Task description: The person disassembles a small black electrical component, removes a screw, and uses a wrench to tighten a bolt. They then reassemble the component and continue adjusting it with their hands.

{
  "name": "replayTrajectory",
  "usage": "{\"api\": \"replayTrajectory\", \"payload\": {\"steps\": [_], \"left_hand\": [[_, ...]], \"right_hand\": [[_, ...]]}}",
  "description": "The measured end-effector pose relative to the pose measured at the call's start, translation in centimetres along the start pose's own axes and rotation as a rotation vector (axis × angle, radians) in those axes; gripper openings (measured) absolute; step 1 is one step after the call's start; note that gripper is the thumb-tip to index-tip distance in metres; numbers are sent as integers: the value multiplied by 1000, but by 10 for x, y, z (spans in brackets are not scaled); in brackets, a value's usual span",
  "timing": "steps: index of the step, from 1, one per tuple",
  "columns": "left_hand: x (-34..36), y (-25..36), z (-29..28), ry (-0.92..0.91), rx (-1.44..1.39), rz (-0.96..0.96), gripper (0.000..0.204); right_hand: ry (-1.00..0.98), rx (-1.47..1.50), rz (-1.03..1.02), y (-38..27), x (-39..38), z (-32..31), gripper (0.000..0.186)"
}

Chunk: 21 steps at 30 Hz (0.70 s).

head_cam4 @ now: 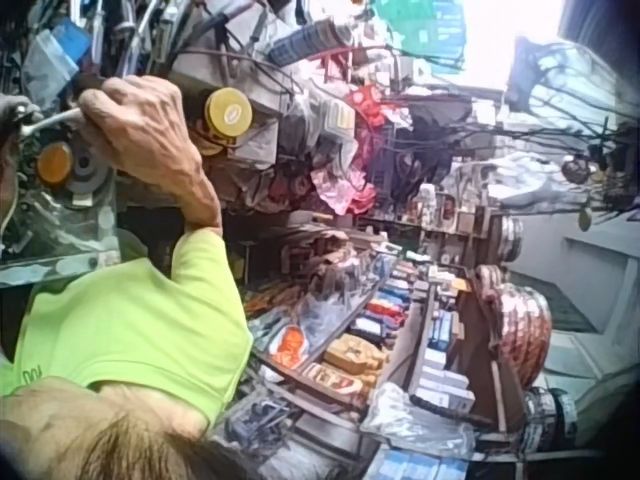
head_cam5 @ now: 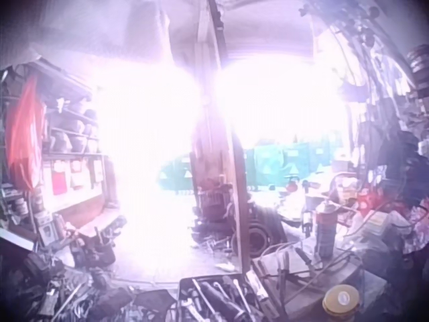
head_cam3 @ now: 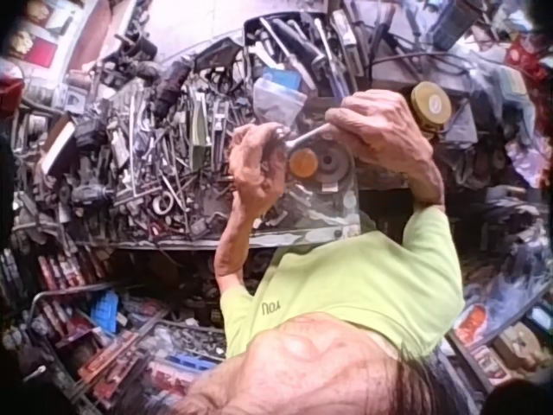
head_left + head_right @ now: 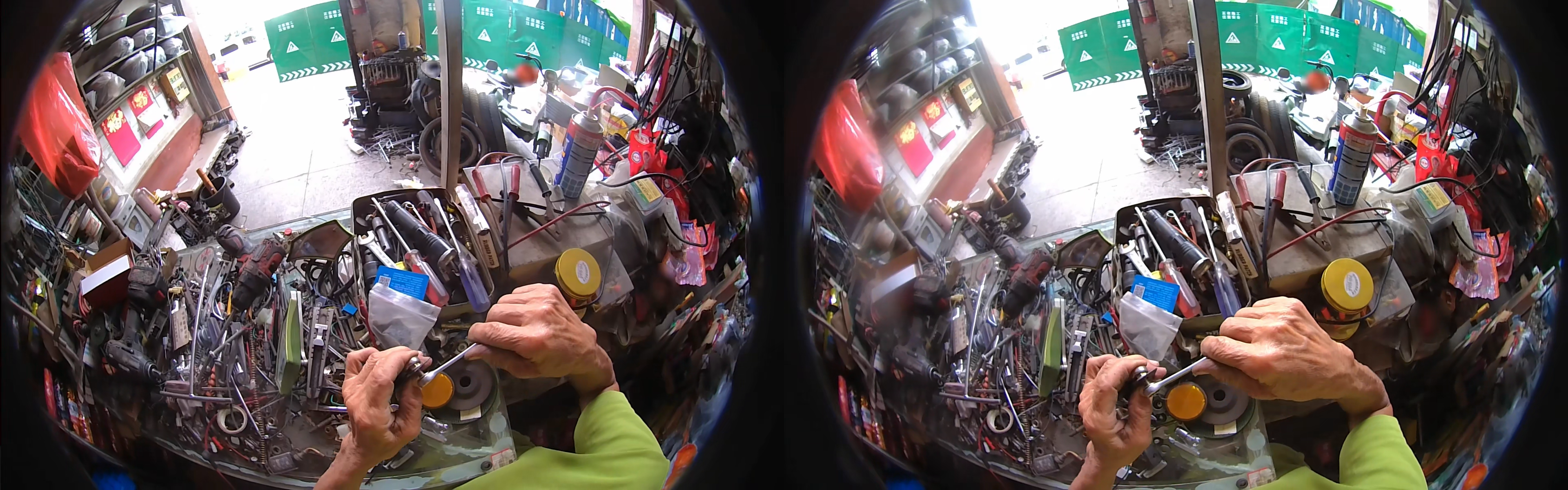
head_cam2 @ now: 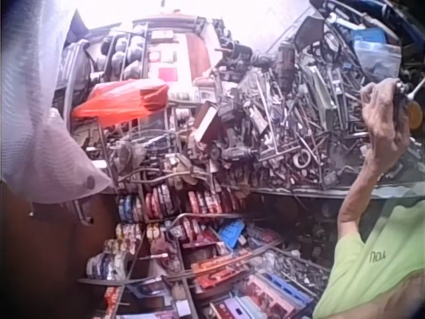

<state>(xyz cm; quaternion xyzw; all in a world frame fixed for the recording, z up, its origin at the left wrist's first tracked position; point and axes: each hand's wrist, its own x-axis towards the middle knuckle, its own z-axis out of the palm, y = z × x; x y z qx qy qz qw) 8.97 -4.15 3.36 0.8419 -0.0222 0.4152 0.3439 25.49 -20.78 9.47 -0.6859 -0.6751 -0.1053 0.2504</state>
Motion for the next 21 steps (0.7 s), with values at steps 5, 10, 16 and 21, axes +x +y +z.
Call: {"api": "replayTrajectory", "payload": {"steps": [5, 10, 16, 21], "left_hand": [[0, -1, 2, 10, 47, 54, 20], [-2, 0, 4, 11, 39, 41, 19], [-4, 3, 5, -7, 24, -64, 21], [-10, 8, 2, 24, -101, -234, 19]], "right_hand": [[38, 22, 0, 3, -2, 5, 22], [58, 48, 11, 4, -6, 8, 22], [95, 207, 128, -2, -17, 30, 17], [133, 787, 462, -36, -31, 69, 15]]}}
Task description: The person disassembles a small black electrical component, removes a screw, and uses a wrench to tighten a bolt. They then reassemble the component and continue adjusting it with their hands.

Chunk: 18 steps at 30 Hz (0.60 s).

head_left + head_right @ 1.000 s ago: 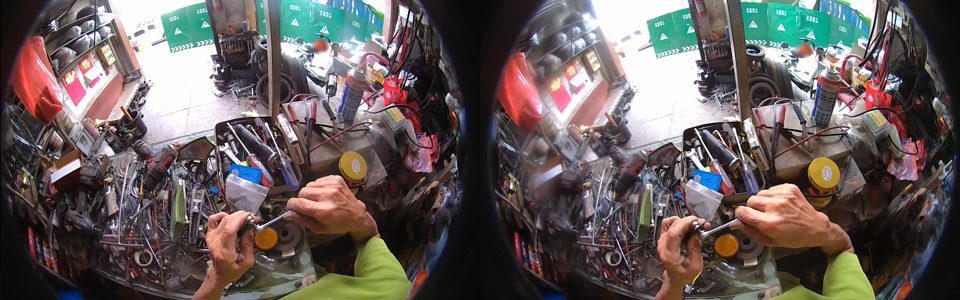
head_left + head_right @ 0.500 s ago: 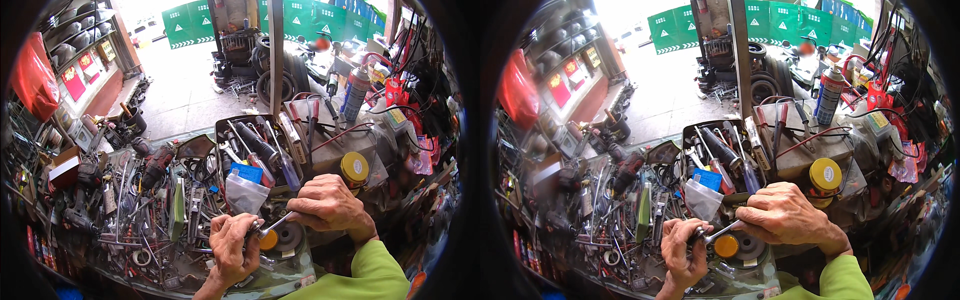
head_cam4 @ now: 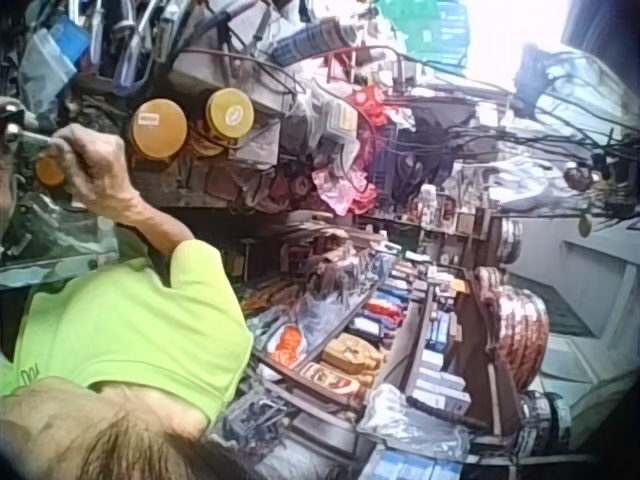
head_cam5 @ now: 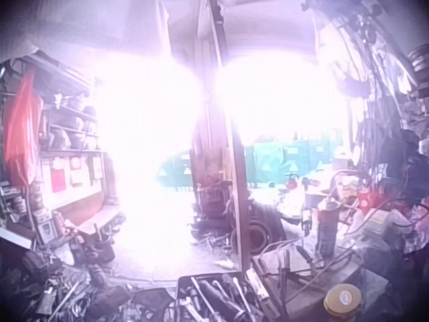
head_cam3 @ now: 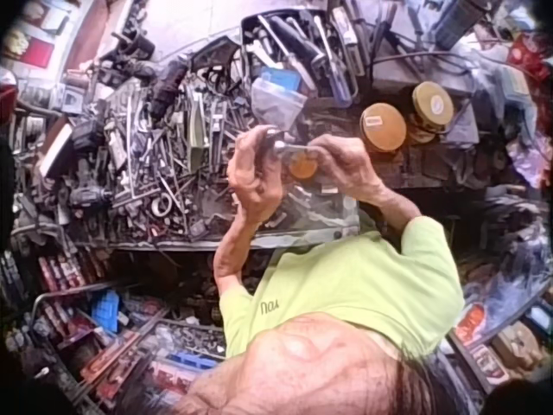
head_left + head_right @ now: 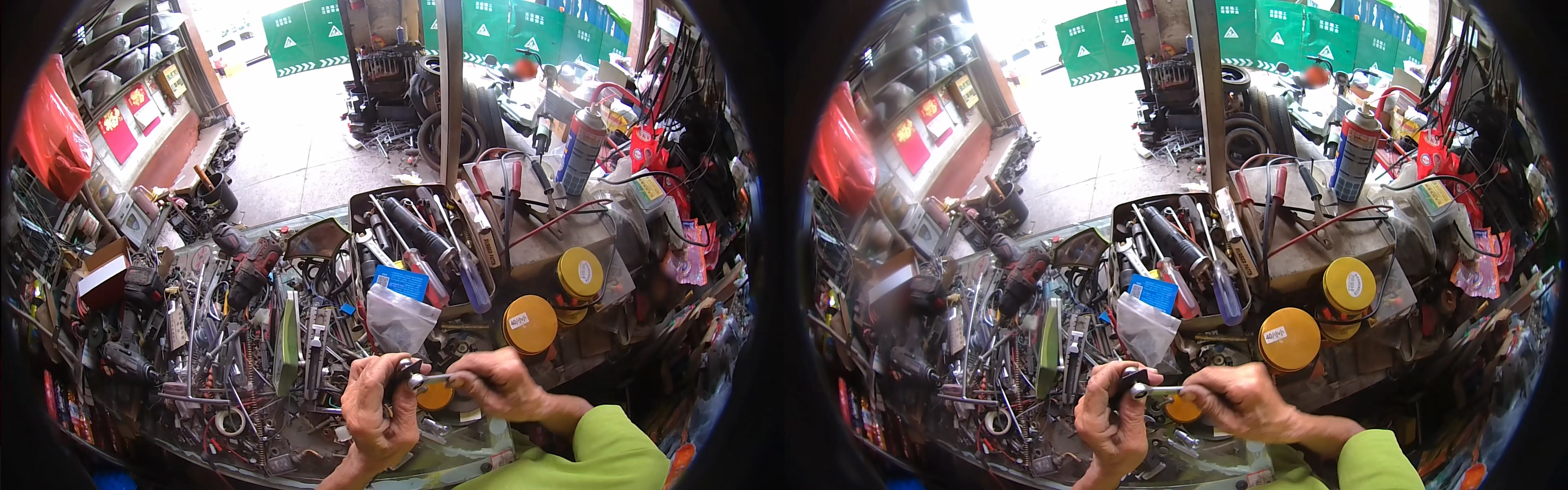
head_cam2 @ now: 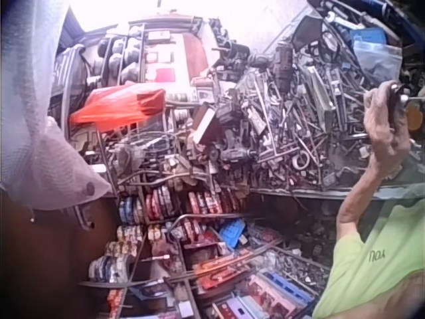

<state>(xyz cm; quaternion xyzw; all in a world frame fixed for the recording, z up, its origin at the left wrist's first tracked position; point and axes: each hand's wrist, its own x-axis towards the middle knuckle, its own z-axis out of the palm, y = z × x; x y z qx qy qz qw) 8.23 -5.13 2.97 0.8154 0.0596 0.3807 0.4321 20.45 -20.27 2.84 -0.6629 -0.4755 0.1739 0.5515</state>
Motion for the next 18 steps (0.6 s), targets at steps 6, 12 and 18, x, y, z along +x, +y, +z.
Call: {"api": "replayTrajectory", "payload": {"steps": [6, 12, 18], "left_hand": [[-5, -2, 6, -14, -131, -138, 20], [1, 2, 5, 115, -283, -215, 19], [2, -2, -3, -65, -17, -31, 22]], "right_hand": [[130, 663, 318, 1, -28, 55, 21], [189, 140, -30, -10, -24, 25, 14], [39, -385, -152, -19, -2, -8, 12]]}}
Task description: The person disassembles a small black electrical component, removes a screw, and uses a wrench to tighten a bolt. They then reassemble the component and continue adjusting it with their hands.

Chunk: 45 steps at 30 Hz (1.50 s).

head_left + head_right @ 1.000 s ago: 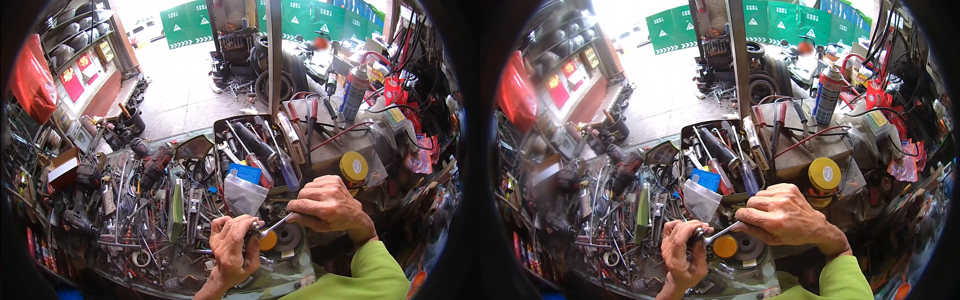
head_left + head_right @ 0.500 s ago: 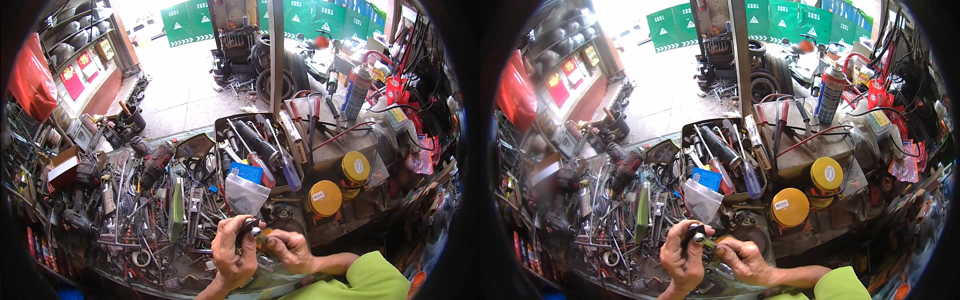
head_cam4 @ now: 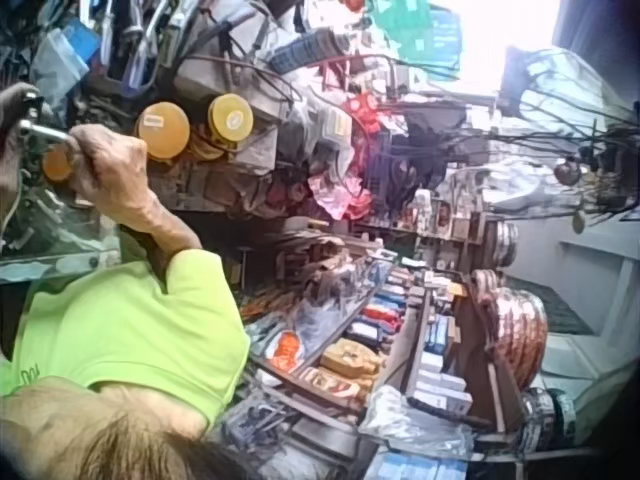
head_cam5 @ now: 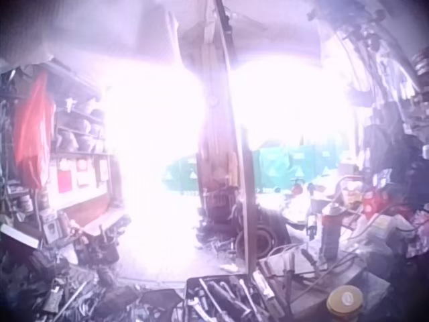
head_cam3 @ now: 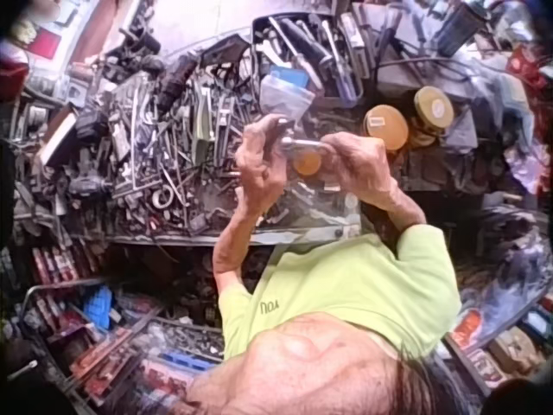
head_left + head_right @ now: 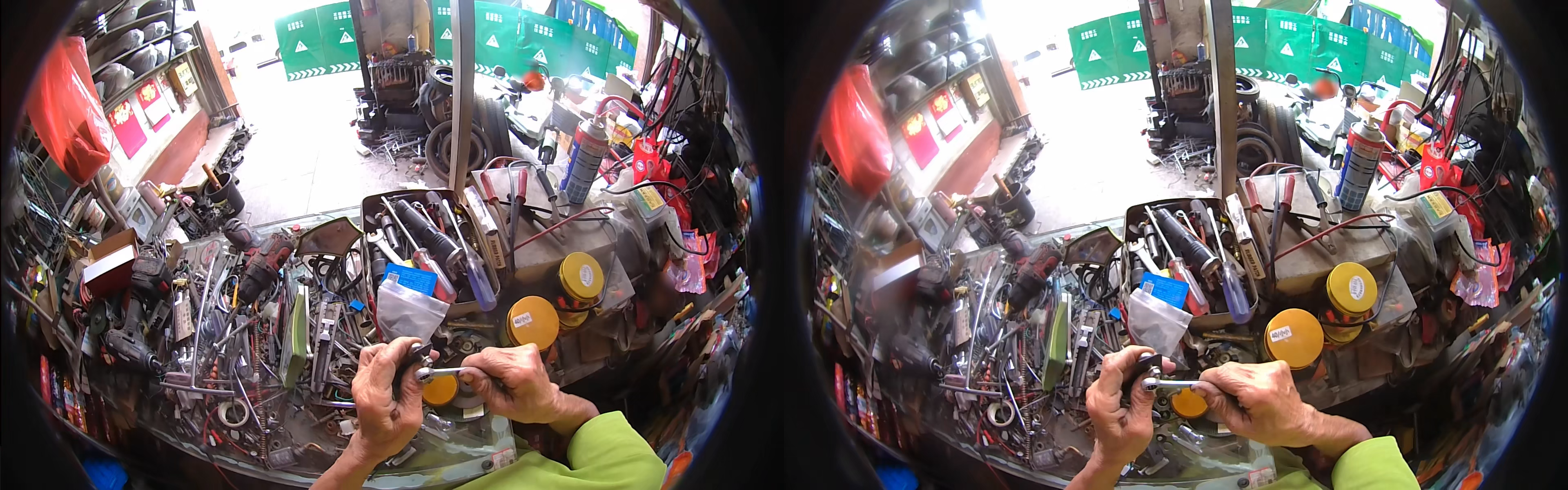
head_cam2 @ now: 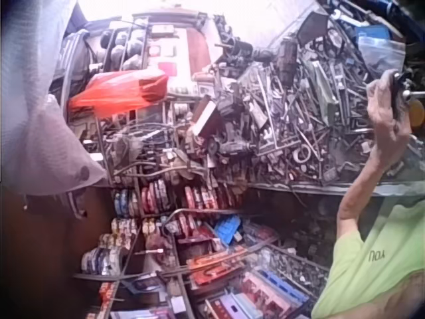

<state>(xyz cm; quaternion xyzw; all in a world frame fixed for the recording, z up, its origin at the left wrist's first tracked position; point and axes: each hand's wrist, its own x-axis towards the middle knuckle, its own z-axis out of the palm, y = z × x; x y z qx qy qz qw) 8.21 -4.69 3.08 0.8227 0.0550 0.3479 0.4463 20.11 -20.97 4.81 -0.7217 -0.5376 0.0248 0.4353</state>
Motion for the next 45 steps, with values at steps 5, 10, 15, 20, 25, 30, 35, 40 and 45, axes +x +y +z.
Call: {"api": "replayTrajectory", "payload": {"steps": [5, 10, 15, 20, 25, 30, 35, 40, 45], "left_hand": [[5, 8, -5, -40, 91, 69, 22], [-13, 9, -10, -50, 54, 3, 20], [-22, 10, -11, 86, -96, -166, 19], [-24, 8, -15, 132, -125, -247, 20], [-24, 1, -17, 156, -7, -115, 18], [-25, 6, -14, 211, -190, -307, 18], [-29, 2, -8, 253, -150, -256, 21], [-29, -1, -9, 216, -24, -139, 22], [-28, -6, -14, 306, 132, -110, 18]], "right_hand": [[13, -203, -81, -5, 4, -21, 12], [-120, -366, -212, -9, 13, -35, 19], [-142, -315, -287, -8, 28, -28, 20], [-192, -276, -285, 0, 36, -17, 19], [-147, -288, -200, -10, 29, -3, 20], [-77, 126, -35, -3, 16, 29, 10], [-26, 581, 223, -15, -11, 72, 10], [-68, 611, 219, -9, -15, 74, 10], [-96, 248, -107, -10, 7, 35, 13]]}}
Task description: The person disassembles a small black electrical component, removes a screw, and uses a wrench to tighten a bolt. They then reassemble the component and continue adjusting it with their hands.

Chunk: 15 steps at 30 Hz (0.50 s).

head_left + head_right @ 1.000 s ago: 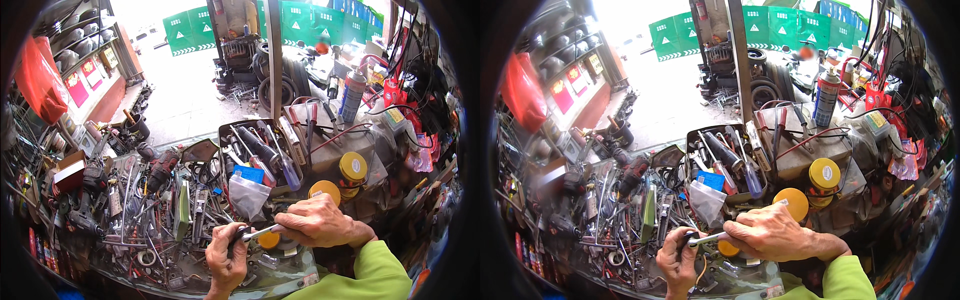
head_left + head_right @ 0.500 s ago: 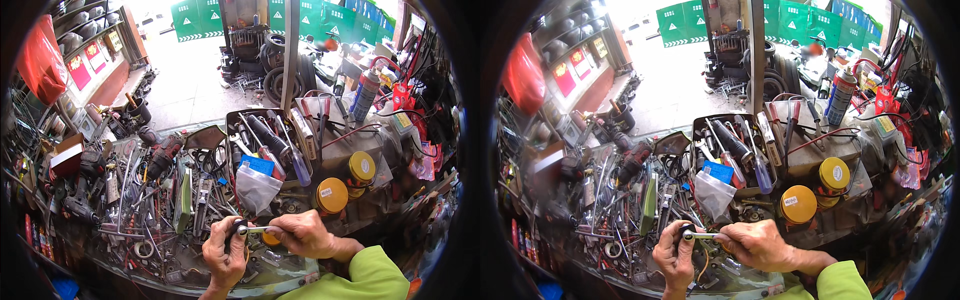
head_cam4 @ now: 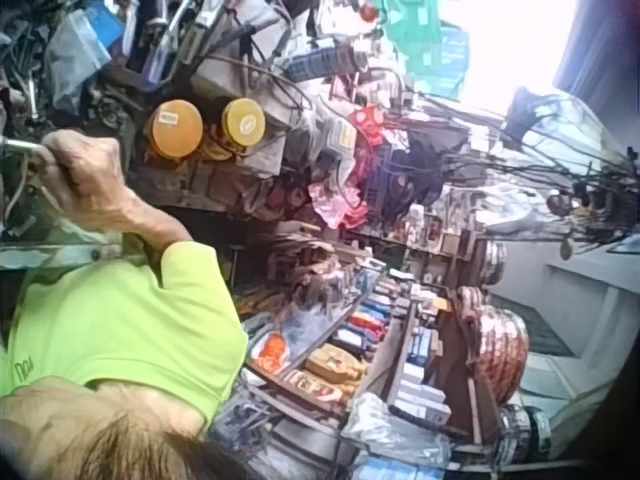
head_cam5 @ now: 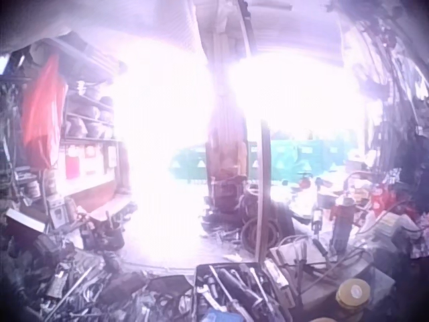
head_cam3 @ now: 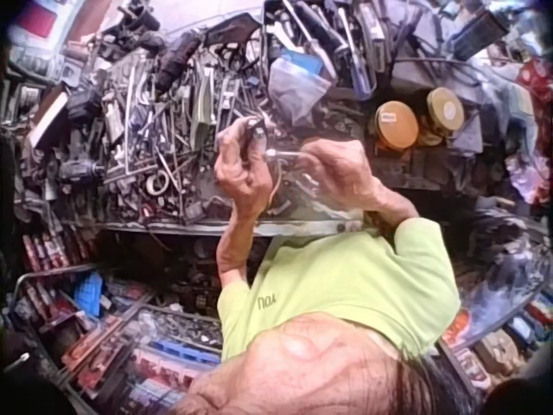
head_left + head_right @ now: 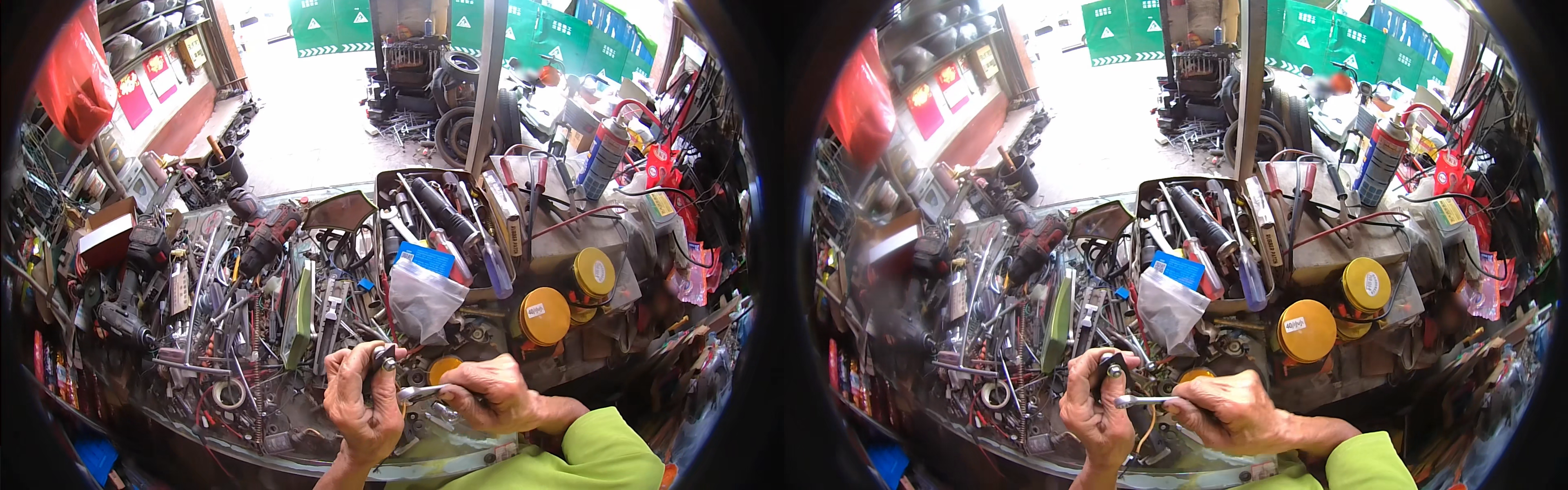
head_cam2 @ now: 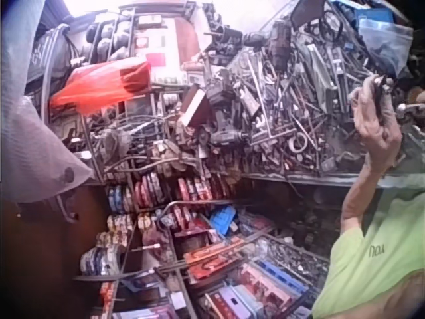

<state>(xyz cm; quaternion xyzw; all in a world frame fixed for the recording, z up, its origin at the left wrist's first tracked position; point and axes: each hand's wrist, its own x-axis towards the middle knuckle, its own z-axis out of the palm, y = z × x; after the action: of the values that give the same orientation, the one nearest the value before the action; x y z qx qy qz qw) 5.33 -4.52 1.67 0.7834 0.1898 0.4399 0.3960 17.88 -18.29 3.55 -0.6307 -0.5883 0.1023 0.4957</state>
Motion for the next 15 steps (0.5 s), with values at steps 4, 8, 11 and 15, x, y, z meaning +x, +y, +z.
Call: {"api": "replayTrajectory", "payload": {"steps": [4, 8, 11, 15], "left_hand": [[8, 5, -3, -54, 81, 240, 25], [11, 0, -2, -39, 140, 329, 18], [14, -1, -3, -112, 96, 329, 16], [14, 4, -4, -190, 45, 305, 17]], "right_hand": [[-48, -293, -48, 3, 9, -19, 18], [-133, -487, -105, -8, 26, -43, 18], [-195, -575, -154, -12, 34, -57, 18], [-362, -591, -175, -13, 49, -75, 20]]}}
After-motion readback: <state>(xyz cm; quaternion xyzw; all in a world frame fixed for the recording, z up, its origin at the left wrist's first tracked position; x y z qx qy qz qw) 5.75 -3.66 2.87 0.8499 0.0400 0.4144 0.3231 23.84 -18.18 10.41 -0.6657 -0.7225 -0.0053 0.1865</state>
